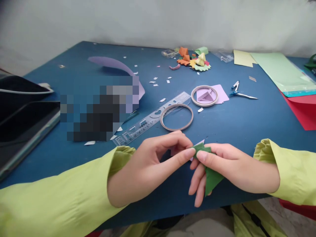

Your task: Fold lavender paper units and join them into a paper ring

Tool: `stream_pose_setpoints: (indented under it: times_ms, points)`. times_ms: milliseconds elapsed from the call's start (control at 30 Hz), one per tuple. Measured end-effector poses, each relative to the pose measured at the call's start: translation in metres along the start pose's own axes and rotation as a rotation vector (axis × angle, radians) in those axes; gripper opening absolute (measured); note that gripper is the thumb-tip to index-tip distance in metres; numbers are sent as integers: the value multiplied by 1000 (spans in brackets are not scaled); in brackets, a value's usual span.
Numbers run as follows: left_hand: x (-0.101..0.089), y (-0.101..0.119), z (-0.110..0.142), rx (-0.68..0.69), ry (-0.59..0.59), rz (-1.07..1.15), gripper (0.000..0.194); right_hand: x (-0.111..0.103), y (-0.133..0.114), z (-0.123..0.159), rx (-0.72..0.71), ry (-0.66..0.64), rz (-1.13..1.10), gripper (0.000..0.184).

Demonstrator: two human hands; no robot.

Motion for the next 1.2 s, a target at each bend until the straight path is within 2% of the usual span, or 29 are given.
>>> stream_pose_setpoints:
  times_ms: [167, 233, 333, 400, 433, 500, 600, 667, 733, 900, 1033, 1133, 1200]
  points:
    - [-4, 9, 1, 172, 64, -132, 19, -5, -7, 3, -96, 7, 297, 36]
    - [-6, 12, 0, 259, 109, -207, 17, -8, -13, 5, -160, 65, 389, 44]
    - [-7, 22, 5, 547, 240, -555, 11, -14, -28, 12, -311, 245, 611, 42]
    - [-3, 27, 10, 708, 291, -822, 23, -15, -40, 16, -422, 335, 801, 31]
    - [-2, 27, 11, 740, 292, -924, 31, -15, -45, 17, -482, 361, 889, 25]
    - [-2, 23, 9, 716, 241, -1051, 37, -17, -53, 19, -600, 401, 1036, 16]
    - [0, 15, 6, 681, 80, -1161, 35, -24, -59, 19, -715, 430, 1210, 15]
    - [4, 8, 5, 677, -47, -1148, 31, -26, -59, 16, -762, 393, 1327, 23]
    - [6, 5, 4, 711, -82, -1127, 28, -25, -57, 13, -804, 317, 1432, 29]
    - [5, 7, 3, 801, 25, -1116, 30, -21, -55, 10, -917, 123, 1581, 19]
    - [-3, 11, 1, 786, 106, -1075, 28, -19, -56, 15, -1052, 46, 1670, 22]
    - [-7, 13, 4, 809, 177, -1014, 27, -15, -54, 18, -1095, -3, 1657, 24]
    - [-6, 12, 6, 821, 168, -936, 26, -11, -51, 20, -1100, -52, 1643, 29]
Point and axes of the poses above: each hand's wrist, its own z-axis away from the middle knuckle, its own x-axis out of the palm, y = z × x, the point moved 6 cm from there along -z, towards the middle knuckle, and after that the axes turned 9 degrees about -z, right-handed, at the moved point
